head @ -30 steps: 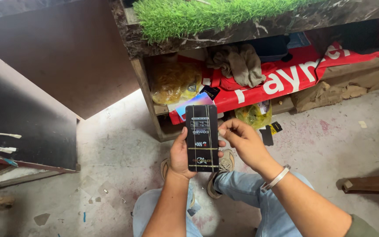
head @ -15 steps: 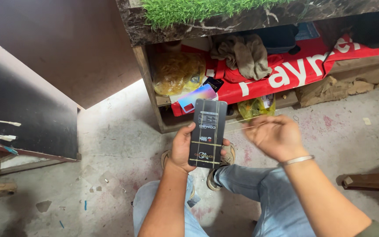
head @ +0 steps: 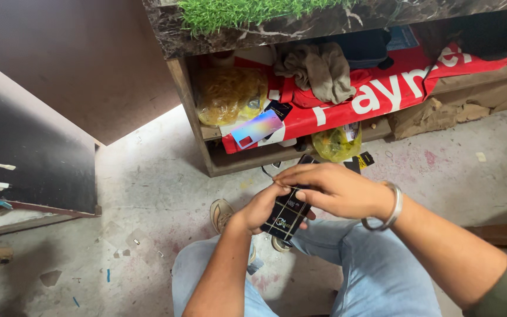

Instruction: The person sits on the floor holding a smartphone with its back covered in laser-separation tape, pries along the edges and separates the back cover from the frame. They remove the back panel, lift out internal components including the battery, then reattach the cover and press it back into place.

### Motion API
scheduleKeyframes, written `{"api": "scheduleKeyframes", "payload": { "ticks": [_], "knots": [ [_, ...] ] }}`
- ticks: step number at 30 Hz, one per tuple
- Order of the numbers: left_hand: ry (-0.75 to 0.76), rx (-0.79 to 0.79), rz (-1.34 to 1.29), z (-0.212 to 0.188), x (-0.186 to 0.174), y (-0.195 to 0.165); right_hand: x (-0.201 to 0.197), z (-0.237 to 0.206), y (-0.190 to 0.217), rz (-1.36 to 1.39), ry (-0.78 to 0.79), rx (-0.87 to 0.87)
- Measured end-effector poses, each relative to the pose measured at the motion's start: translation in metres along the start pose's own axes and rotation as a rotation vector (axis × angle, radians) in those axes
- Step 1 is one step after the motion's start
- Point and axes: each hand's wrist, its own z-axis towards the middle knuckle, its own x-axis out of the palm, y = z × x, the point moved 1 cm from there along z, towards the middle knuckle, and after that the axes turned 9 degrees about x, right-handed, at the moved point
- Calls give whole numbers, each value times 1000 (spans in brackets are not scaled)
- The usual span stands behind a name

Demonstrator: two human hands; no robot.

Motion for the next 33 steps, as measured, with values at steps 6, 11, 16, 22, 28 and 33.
{"api": "scheduleKeyframes", "payload": {
  "ticks": [6,11,16,22,28,33],
  "knots": [
    [-12,259,-385,-8,13,-13,12,-37,-16,135,-147,-124],
    [83,353,-482,-13,28,-24,35,-80,-58,1459,-404,-298],
    [49,543,-197,-10,40,-25,24,-83,-70,1962,-447,42],
    [53,160,1230,-6,44,-18,-14,-44,-27,1069,-46,630],
    [-262,58,1139,-7,23,-9,16,-26,26,-102,-5,347],
    [-208,267,532,1,4,3,31,-28,22,-35,-160,37]
  ]
}}
